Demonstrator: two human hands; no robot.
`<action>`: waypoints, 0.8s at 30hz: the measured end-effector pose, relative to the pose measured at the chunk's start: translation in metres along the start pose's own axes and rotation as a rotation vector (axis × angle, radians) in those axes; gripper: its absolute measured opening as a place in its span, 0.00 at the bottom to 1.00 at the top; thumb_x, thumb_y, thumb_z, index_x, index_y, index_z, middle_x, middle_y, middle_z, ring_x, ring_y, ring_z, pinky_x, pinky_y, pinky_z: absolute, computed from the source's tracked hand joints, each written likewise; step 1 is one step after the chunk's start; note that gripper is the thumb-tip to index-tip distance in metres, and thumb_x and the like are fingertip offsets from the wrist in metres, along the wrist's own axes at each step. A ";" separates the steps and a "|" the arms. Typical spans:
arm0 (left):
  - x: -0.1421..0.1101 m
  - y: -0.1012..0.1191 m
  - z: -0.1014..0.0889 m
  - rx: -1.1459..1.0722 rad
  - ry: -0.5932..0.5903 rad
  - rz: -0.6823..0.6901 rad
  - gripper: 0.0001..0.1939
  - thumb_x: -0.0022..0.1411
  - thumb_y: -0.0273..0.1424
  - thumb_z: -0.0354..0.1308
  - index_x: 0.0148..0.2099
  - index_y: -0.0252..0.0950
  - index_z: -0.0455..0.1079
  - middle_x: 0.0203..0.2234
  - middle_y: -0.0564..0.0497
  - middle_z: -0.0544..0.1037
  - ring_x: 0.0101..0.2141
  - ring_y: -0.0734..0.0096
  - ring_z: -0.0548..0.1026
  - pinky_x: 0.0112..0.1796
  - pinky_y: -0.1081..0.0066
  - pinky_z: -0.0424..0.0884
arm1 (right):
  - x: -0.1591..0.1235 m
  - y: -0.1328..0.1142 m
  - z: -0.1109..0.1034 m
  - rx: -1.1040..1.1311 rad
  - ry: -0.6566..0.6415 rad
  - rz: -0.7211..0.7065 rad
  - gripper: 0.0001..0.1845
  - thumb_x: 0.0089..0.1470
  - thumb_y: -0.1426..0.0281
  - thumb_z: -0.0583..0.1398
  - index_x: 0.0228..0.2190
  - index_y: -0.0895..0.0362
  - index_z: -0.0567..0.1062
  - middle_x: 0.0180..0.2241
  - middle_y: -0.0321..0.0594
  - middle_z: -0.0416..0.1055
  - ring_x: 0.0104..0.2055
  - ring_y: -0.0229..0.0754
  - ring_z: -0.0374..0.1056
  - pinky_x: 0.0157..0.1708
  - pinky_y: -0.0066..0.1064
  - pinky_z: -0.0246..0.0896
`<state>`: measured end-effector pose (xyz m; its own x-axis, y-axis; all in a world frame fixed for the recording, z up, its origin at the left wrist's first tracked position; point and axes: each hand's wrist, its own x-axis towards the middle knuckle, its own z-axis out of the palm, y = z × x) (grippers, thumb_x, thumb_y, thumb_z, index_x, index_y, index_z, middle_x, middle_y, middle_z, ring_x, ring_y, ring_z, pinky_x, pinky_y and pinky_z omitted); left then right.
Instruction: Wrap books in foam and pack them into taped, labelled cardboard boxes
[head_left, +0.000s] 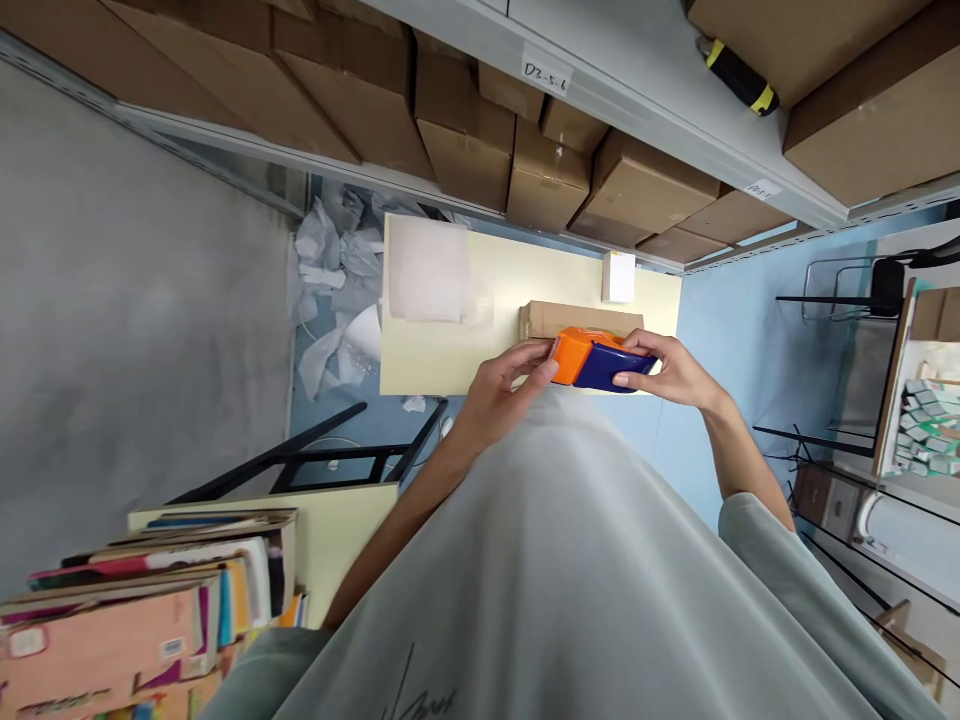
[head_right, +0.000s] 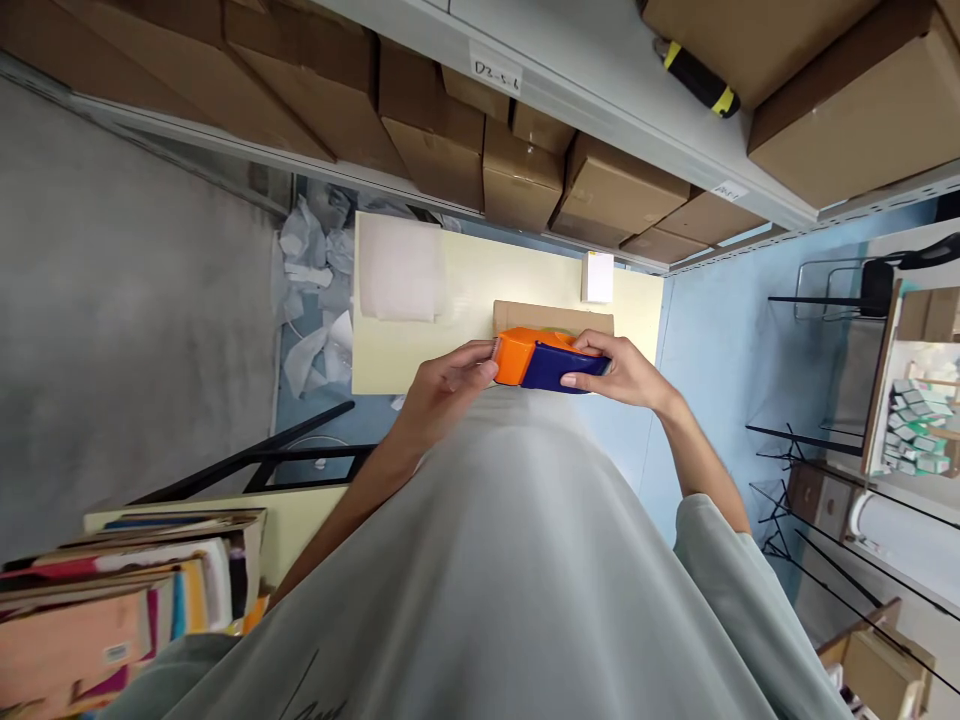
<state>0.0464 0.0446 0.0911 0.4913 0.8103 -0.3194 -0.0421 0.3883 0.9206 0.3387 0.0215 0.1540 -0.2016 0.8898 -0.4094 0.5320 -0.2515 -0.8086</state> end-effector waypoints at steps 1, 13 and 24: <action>-0.001 0.001 0.001 -0.019 0.006 -0.013 0.35 0.68 0.63 0.68 0.57 0.37 0.85 0.58 0.42 0.87 0.56 0.49 0.85 0.60 0.56 0.80 | -0.002 -0.002 -0.001 -0.023 0.003 -0.012 0.32 0.57 0.38 0.74 0.35 0.52 0.76 0.32 0.34 0.73 0.34 0.41 0.65 0.36 0.31 0.64; -0.013 0.001 -0.001 -0.143 0.036 -0.061 0.27 0.67 0.56 0.72 0.55 0.40 0.82 0.48 0.43 0.89 0.50 0.54 0.87 0.52 0.57 0.85 | -0.024 -0.019 0.002 -0.223 -0.001 -0.191 0.28 0.63 0.39 0.71 0.39 0.51 0.78 0.37 0.40 0.81 0.38 0.46 0.74 0.42 0.36 0.73; -0.081 0.045 0.000 0.053 0.096 0.163 0.14 0.74 0.45 0.71 0.57 0.48 0.82 0.42 0.50 0.89 0.39 0.63 0.87 0.48 0.57 0.88 | -0.048 -0.035 0.018 -0.360 -0.112 -0.459 0.21 0.69 0.59 0.72 0.59 0.46 0.79 0.52 0.43 0.86 0.58 0.53 0.83 0.75 0.55 0.67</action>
<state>0.0051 -0.0035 0.1588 0.3965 0.8996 -0.1831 -0.0670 0.2273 0.9715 0.3152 -0.0188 0.1945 -0.5522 0.8264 -0.1103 0.6118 0.3118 -0.7270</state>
